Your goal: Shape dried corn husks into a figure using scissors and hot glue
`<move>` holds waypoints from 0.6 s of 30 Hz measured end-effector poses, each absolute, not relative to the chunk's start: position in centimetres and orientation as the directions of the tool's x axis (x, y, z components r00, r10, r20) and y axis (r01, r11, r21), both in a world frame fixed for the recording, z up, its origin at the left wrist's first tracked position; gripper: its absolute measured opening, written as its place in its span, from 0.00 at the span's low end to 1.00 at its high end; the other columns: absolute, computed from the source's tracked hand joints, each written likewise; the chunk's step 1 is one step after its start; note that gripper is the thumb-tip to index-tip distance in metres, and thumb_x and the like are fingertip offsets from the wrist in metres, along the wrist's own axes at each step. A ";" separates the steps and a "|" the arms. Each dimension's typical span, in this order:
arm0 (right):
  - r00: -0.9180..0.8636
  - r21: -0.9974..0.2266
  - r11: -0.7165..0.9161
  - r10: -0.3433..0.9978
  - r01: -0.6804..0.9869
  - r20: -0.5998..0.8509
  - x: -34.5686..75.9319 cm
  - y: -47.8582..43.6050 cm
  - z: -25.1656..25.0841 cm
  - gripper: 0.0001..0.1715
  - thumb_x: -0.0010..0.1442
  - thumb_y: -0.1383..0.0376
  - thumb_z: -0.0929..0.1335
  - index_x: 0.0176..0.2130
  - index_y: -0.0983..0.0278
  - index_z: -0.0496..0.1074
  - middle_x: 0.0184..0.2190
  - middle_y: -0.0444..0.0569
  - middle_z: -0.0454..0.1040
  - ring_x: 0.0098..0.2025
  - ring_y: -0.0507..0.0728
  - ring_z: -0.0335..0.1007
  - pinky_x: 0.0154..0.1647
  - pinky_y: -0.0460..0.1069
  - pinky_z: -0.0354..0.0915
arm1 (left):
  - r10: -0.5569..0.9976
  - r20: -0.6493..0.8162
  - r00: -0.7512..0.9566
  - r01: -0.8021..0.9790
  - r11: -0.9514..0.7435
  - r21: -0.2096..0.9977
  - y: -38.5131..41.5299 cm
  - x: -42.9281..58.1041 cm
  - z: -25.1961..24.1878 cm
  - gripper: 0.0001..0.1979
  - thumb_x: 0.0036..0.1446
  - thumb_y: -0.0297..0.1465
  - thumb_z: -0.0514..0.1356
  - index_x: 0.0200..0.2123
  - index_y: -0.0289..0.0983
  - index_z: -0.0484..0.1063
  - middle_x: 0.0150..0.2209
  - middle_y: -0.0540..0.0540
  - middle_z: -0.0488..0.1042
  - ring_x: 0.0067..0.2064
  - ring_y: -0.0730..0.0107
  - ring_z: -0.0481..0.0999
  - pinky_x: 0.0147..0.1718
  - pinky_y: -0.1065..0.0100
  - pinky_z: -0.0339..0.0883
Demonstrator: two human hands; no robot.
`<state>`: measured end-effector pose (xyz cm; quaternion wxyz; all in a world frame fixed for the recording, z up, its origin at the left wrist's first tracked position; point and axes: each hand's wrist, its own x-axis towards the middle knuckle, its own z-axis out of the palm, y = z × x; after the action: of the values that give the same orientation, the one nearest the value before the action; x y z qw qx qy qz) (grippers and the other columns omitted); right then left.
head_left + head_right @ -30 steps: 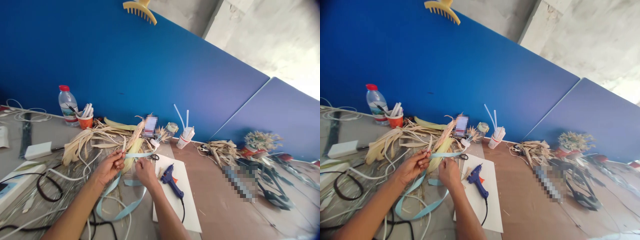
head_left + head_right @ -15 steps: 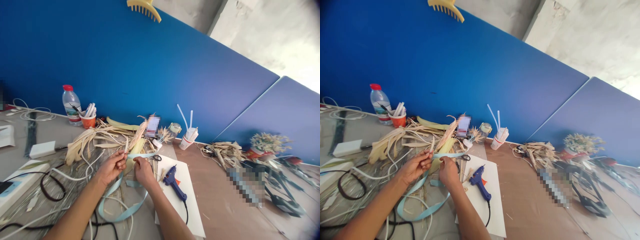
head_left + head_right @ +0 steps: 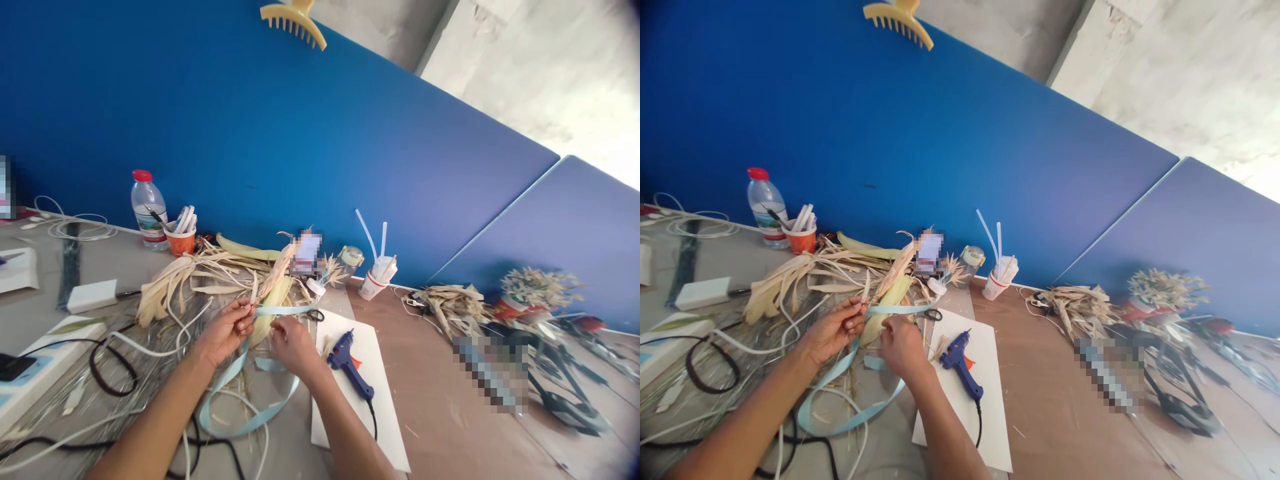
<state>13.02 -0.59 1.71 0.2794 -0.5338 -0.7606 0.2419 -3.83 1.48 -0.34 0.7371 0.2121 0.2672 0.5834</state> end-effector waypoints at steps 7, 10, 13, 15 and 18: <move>-0.055 -0.980 0.068 0.997 0.189 0.059 11.7 1.5 2.2 0.11 0.51 0.66 0.62 0.34 0.65 0.72 0.22 0.42 0.68 0.24 0.50 0.62 0.28 0.45 0.59 | 0.968 -0.162 0.190 -0.702 0.249 0.667 1.0 -3.1 0.2 0.07 0.47 0.20 0.61 0.32 0.32 0.70 0.24 0.51 0.68 0.16 0.87 0.55 0.16 0.79 0.52; -0.043 -1.000 -0.014 0.999 -0.017 -0.013 10.7 2.2 1.1 0.09 0.48 0.67 0.64 0.31 0.65 0.72 0.21 0.41 0.68 0.22 0.48 0.60 0.26 0.44 0.58 | 0.965 -0.172 0.196 -0.684 0.260 0.682 0.9 -2.8 0.3 0.08 0.46 0.20 0.62 0.32 0.32 0.69 0.24 0.51 0.69 0.16 0.88 0.55 0.16 0.79 0.52; -0.099 -0.983 -0.049 0.995 -0.176 -0.032 9.8 2.6 0.0 0.07 0.47 0.66 0.65 0.28 0.65 0.72 0.19 0.40 0.67 0.20 0.47 0.57 0.25 0.44 0.56 | 0.963 -0.181 0.199 -0.665 0.269 0.697 0.8 -2.4 0.3 0.08 0.45 0.21 0.63 0.31 0.32 0.69 0.23 0.51 0.69 0.16 0.87 0.56 0.15 0.80 0.52; -0.109 -0.965 -0.046 0.994 -0.258 -0.018 9.6 2.7 -0.4 0.06 0.46 0.66 0.66 0.28 0.65 0.72 0.19 0.40 0.67 0.20 0.47 0.56 0.25 0.44 0.55 | 0.962 -0.179 0.204 -0.650 0.270 0.711 0.7 -2.3 0.3 0.08 0.44 0.21 0.64 0.31 0.32 0.69 0.22 0.52 0.68 0.16 0.88 0.56 0.15 0.80 0.51; -0.103 -0.941 -0.049 0.995 -0.336 -0.015 9.7 2.7 -0.6 0.06 0.45 0.65 0.68 0.28 0.65 0.72 0.20 0.40 0.68 0.21 0.47 0.58 0.25 0.44 0.56 | 0.962 -0.177 0.208 -0.619 0.270 0.738 0.6 -2.1 0.3 0.08 0.44 0.23 0.64 0.30 0.32 0.69 0.22 0.52 0.68 0.16 0.88 0.56 0.15 0.81 0.52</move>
<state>9.69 2.73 -0.59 0.5447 -0.3894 -0.4229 0.6106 -2.09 0.64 0.28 0.7296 0.2677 0.3203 0.5416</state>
